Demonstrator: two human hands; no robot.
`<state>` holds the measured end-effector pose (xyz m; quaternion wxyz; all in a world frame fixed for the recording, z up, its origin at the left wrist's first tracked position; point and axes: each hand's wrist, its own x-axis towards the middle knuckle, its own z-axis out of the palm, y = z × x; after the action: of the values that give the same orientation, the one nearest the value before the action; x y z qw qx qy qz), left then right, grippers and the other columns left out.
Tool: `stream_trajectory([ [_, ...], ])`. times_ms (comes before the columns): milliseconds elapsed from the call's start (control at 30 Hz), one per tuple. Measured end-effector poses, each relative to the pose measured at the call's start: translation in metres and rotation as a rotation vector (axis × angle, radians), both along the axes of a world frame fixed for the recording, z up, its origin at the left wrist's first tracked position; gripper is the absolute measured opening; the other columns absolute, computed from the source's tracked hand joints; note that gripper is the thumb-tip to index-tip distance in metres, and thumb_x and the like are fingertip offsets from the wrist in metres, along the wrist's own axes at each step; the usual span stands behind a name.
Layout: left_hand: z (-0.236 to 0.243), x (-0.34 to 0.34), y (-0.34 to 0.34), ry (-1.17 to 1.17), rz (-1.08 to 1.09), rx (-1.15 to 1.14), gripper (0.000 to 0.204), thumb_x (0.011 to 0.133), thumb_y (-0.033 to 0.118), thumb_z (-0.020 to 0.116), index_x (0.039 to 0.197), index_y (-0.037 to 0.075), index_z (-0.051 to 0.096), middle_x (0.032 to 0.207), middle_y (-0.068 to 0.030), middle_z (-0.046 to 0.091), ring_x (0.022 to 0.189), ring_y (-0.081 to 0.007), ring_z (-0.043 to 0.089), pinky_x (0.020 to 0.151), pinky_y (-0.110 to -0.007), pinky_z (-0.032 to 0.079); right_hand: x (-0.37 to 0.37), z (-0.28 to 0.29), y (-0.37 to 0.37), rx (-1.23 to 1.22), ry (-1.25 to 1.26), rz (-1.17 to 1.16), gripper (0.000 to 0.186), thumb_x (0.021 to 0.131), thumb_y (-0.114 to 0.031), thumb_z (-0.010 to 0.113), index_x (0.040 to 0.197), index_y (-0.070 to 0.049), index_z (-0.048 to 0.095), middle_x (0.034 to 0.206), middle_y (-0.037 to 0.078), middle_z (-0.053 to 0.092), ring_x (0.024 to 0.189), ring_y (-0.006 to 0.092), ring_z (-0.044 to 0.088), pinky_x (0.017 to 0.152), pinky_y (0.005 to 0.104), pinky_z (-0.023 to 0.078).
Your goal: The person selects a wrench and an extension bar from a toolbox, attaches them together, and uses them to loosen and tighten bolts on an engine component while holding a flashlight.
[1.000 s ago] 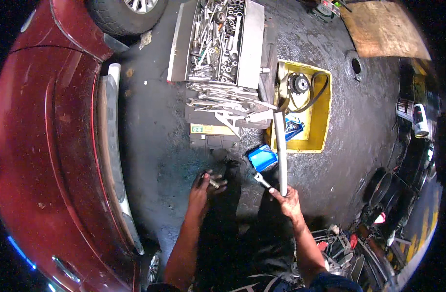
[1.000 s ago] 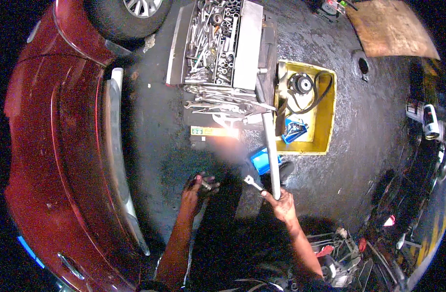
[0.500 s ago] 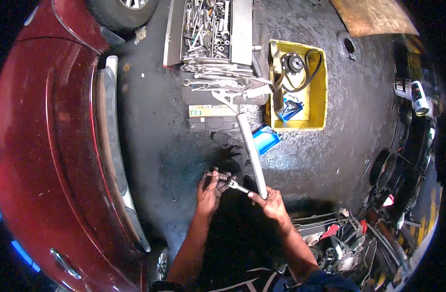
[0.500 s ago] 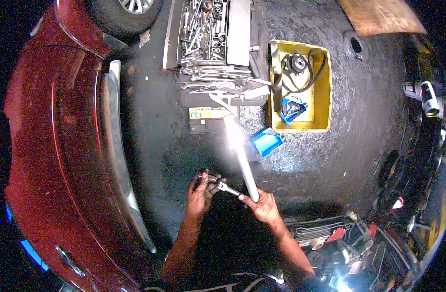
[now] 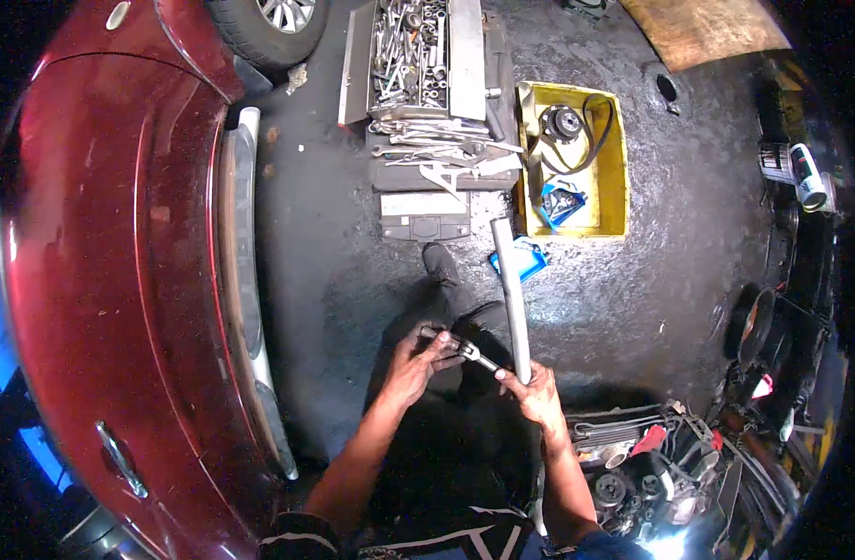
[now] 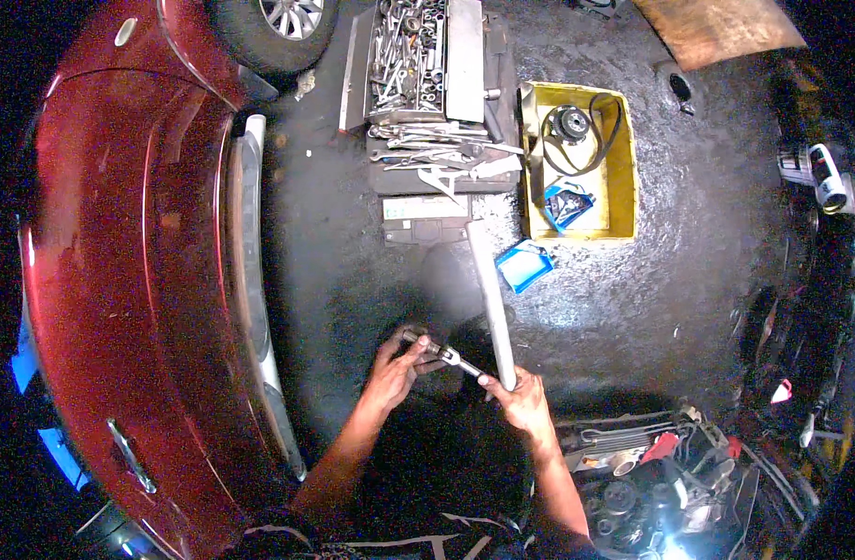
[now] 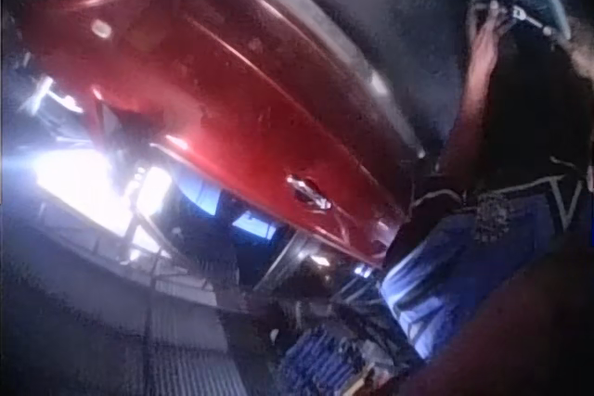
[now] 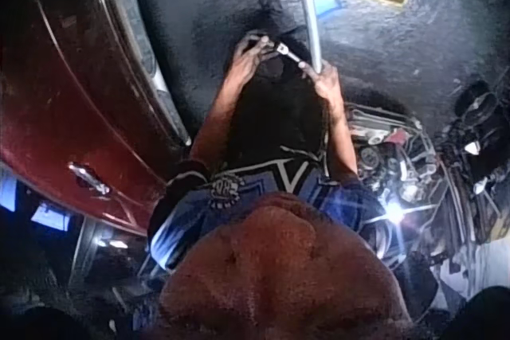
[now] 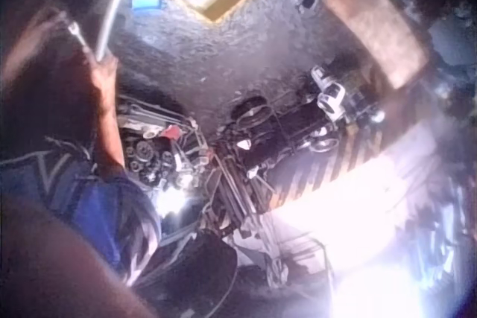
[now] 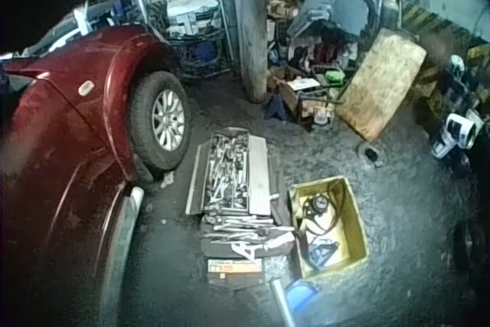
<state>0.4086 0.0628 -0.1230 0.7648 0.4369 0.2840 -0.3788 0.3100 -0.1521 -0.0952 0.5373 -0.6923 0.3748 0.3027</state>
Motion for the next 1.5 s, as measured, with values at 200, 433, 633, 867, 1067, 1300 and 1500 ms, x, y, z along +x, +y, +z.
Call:
stream_trajectory([
  [200,-0.006,0.023,0.022,0.189,-0.121,-0.036,0.027,0.090,0.012,0.067,0.112,0.002,0.054,0.098,-0.0114,0.065,0.095,-0.0229,0.065,0.083,-0.044,0.054,0.009,-0.001,0.011,0.100,-0.098,-0.020,0.035,0.081,-0.036,0.075,0.077,-0.003,0.065,0.059,0.003,0.060,0.054,0.0098,0.051,0.051,0.0313,0.042],
  [433,-0.014,0.121,0.064,-0.256,-0.751,0.067,0.021,0.098,0.023,0.057,0.094,0.003,0.064,0.077,-0.0008,0.060,0.068,-0.0118,0.053,0.060,-0.027,0.043,0.096,0.002,0.052,0.137,0.007,-0.122,0.034,0.082,-0.035,0.075,0.077,-0.004,0.063,0.061,0.002,0.061,0.056,0.0096,0.054,0.054,0.0297,0.043],
  [633,-0.002,0.239,0.128,-0.418,-1.003,0.378,0.041,0.098,0.042,0.052,0.103,0.002,0.061,0.084,-0.0119,0.063,0.079,-0.0246,0.062,0.074,-0.035,0.049,0.205,-0.016,0.142,0.107,0.054,-0.163,0.041,0.082,-0.041,0.074,0.077,-0.002,0.063,0.062,0.004,0.061,0.058,0.0121,0.054,0.056,0.0316,0.045],
  [867,-0.003,0.312,0.178,-0.700,-0.811,0.710,0.038,0.087,0.039,0.066,0.098,0.003,0.062,0.089,-0.0169,0.060,0.082,-0.0352,0.060,0.074,-0.043,0.047,0.302,-0.015,0.236,0.123,-0.054,-0.299,0.036,0.084,-0.036,0.073,0.072,-0.005,0.060,0.056,-0.004,0.049,0.053,0.0069,0.044,0.048,0.0300,0.037],
  [1067,-0.003,0.330,0.154,-0.807,-0.811,0.842,0.037,0.089,0.036,0.063,0.094,-0.001,0.060,0.084,-0.0175,0.062,0.078,-0.0356,0.059,0.070,-0.043,0.046,0.327,0.006,0.246,0.275,0.058,-0.628,0.033,0.087,-0.032,0.072,0.070,-0.006,0.059,0.056,-0.005,0.050,0.049,0.0053,0.042,0.045,0.0268,0.034],
  [1300,0.002,0.334,0.109,-0.906,-0.853,0.845,0.028,0.084,0.030,0.069,0.090,0.003,0.061,0.086,-0.0137,0.062,0.081,-0.0328,0.060,0.072,-0.042,0.047,0.305,-0.008,0.218,0.326,0.102,-0.628,0.030,0.089,-0.030,0.069,0.072,-0.006,0.061,0.059,-0.001,0.058,0.048,0.0070,0.048,0.044,0.0269,0.037],
  [1500,0.019,0.331,0.064,-0.958,-0.915,0.625,0.031,0.088,0.029,0.065,0.108,0.005,0.063,0.094,-0.0148,0.063,0.088,-0.0335,0.061,0.080,-0.041,0.048,0.284,-0.008,0.179,0.386,-0.067,-0.716,0.028,0.092,-0.027,0.065,0.075,-0.005,0.064,0.066,0.002,0.063,0.058,0.0109,0.056,0.055,0.0271,0.044],
])
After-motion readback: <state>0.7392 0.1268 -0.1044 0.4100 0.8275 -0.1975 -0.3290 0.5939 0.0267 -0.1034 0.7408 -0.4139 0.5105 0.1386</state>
